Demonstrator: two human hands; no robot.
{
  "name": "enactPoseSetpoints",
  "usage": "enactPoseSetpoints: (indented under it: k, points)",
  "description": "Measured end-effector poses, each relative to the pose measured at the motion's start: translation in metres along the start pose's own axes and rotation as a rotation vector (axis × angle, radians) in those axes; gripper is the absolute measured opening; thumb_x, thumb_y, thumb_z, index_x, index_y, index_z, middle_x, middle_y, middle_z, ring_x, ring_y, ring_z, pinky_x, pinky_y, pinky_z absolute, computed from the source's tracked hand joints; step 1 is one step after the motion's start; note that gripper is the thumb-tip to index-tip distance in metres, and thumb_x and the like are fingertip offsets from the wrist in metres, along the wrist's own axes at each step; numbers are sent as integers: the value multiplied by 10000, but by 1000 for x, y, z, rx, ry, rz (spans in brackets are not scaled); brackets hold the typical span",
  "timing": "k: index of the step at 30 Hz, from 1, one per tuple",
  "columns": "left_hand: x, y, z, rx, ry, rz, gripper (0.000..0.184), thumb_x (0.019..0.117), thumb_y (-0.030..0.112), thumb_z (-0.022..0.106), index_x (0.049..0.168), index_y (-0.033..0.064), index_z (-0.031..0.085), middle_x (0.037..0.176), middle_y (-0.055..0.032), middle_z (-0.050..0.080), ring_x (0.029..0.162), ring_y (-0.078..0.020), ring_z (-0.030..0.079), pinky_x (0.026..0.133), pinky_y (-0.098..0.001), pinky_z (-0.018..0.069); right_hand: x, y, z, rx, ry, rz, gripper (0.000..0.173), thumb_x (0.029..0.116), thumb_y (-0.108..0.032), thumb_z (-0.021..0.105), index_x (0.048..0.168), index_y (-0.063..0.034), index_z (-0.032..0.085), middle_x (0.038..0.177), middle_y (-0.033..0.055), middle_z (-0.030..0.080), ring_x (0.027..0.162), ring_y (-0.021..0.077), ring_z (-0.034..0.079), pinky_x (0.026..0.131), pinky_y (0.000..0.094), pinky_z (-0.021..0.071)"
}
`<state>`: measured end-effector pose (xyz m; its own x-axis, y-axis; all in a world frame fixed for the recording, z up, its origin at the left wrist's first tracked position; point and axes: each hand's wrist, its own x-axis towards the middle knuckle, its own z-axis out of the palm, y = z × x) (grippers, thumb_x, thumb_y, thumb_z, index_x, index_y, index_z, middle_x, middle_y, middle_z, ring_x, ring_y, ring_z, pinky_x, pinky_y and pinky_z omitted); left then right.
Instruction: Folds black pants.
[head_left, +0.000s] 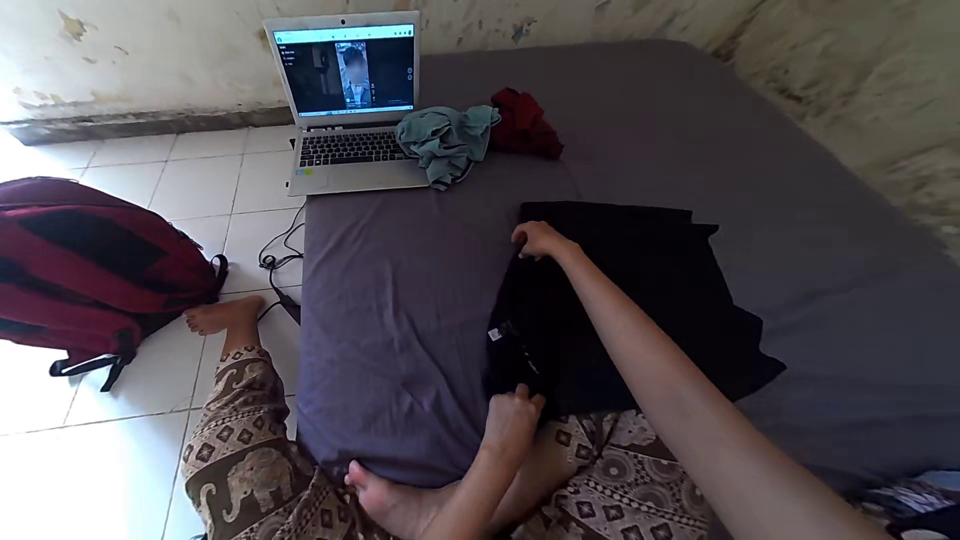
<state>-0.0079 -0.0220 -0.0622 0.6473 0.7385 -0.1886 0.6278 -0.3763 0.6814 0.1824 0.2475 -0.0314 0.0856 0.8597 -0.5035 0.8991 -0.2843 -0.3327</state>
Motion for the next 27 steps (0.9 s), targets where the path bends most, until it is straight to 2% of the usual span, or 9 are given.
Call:
enactPoseSetpoints:
  k: [4, 7, 11, 14, 17, 20, 23, 25, 27]
  points:
    - [-3, -3, 6, 50, -175, -91, 372, 1029, -7, 445, 1347, 20, 637, 1220, -260, 660, 1000, -414, 698, 856, -537, 562, -38, 2, -10, -105, 120, 14, 263, 900, 54, 693, 1154, -3, 730, 1247, 293, 654, 1217, 507, 576, 986, 697, 426]
    - [-3, -6, 8, 53, -149, -103, 380, 1018, 0, 463, 1354, 27, 637, 1204, -255, 671, 983, -408, 704, 839, -531, 563, -60, -11, -2, -167, 182, -80, 297, 866, 89, 689, 1146, -2, 732, 1303, 261, 631, 1239, 488, 566, 978, 672, 457]
    - [0, -7, 4, 21, -207, -133, 371, 1067, 148, 471, 1389, 8, 591, 1262, -253, 654, 1060, -413, 687, 903, -540, 540, -68, -24, 15, -339, -10, -278, 505, 849, 135, 658, 1311, -69, 678, 1443, 175, 572, 1286, 440, 558, 1018, 638, 456]
    - [-4, -10, -3, -111, -163, -143, 428, 1079, 295, 497, 1346, -19, 613, 1198, -256, 691, 1097, -413, 685, 946, -556, 519, -65, -26, 20, -488, -110, -211, 607, 879, 106, 658, 1444, -102, 580, 1474, 219, 520, 1246, 457, 579, 995, 624, 467]
    - [-18, -16, -13, -270, 22, -100, 383, 1053, 294, 557, 1242, -11, 690, 1080, -234, 734, 1042, -391, 713, 928, -553, 532, -62, -23, 12, -565, -97, -174, 389, 902, 64, 658, 1282, -13, 679, 1355, 254, 599, 1220, 453, 592, 990, 614, 462]
    - [-36, -35, -13, -336, 553, -30, 202, 981, 123, 623, 1042, -11, 760, 800, -143, 737, 677, -264, 713, 663, -444, 589, -64, -30, 1, -682, -135, -105, 281, 921, 23, 673, 1199, 24, 709, 1348, 259, 598, 1216, 453, 590, 983, 610, 466]
    - [-52, -64, -22, -208, 947, -211, 170, 960, 82, 639, 1002, -49, 739, 617, -99, 632, 481, -185, 581, 497, -349, 513, -66, -29, -6, -737, -125, -47, 261, 910, 6, 703, 1167, 46, 705, 1350, 280, 586, 1199, 476, 592, 955, 626, 474]
    - [-66, -82, -30, -121, 914, -383, 189, 969, 102, 641, 1026, -45, 745, 652, -152, 661, 535, -283, 639, 543, -453, 535, -70, -29, -6, -767, -154, 39, 270, 928, -7, 695, 1189, 64, 688, 1330, 280, 606, 1230, 470, 581, 979, 630, 459]
    - [-75, -94, -35, -100, 761, -443, 197, 984, 113, 637, 1051, -33, 750, 801, -195, 733, 707, -365, 725, 671, -548, 567, -74, -31, -5, -794, -186, 139, 272, 964, -15, 648, 1214, 91, 657, 1326, 271, 618, 1265, 451, 572, 1006, 612, 449]
